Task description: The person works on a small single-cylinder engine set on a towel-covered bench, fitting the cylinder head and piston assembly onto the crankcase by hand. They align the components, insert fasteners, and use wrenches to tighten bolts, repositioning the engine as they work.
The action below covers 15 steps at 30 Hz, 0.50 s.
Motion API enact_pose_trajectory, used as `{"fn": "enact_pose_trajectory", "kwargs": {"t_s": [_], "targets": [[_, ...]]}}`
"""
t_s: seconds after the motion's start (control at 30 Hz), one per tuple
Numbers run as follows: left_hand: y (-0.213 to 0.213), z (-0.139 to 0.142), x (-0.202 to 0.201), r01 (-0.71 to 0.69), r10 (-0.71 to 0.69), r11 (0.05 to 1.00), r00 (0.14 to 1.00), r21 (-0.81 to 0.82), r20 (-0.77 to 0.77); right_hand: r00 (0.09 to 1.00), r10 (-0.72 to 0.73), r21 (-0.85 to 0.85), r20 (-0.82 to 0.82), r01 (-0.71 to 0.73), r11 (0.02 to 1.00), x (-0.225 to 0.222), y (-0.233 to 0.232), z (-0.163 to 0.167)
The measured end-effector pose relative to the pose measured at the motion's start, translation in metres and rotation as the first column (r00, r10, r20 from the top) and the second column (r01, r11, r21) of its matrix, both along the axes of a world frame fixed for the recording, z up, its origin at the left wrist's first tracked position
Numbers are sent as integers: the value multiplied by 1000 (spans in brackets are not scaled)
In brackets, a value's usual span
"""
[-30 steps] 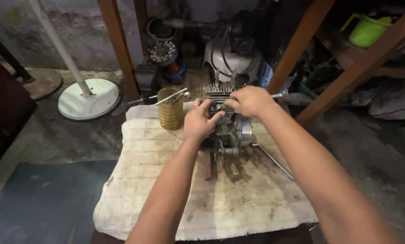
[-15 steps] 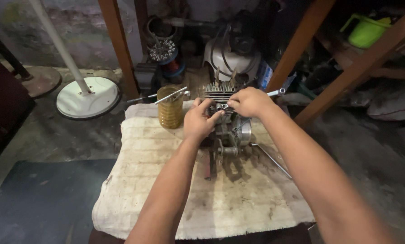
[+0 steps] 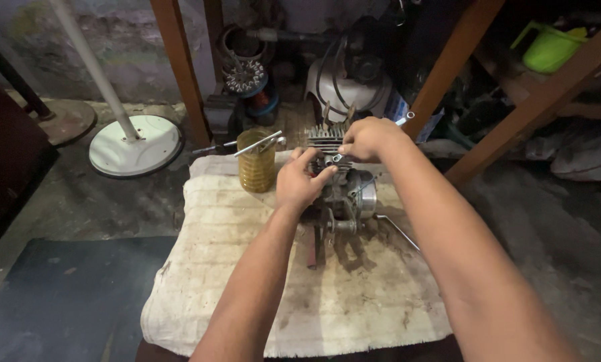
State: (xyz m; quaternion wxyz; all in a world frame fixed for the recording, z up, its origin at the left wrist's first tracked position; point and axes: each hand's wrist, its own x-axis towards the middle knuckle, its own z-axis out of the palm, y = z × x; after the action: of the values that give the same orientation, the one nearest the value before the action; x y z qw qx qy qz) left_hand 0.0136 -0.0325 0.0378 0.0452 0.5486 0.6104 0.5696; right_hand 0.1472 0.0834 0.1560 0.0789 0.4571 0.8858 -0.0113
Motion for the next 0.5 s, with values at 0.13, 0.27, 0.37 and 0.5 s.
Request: {"fn": "enact_pose_trajectory", "kwargs": {"t_s": [0.13,0.27,0.37,0.5], "targets": [[1,-1,0,4,-3,999,1000,-34,17,1000,-6,4,-8,6,1000,2,1,-6],[1,-2,-1,6,-4,997,1000,-70,26,998,-25,-19,-59,24,1000,11,0,-20],[2,-3,0,-21,21,1000,1000,-1,-21,975,-84,-87,-207,67,994,18,-4,-39],[6,-6,-2,-18,17,999,1000,-41,-17,819,-331,-443,-469,107,890,16,-10,-68]]}}
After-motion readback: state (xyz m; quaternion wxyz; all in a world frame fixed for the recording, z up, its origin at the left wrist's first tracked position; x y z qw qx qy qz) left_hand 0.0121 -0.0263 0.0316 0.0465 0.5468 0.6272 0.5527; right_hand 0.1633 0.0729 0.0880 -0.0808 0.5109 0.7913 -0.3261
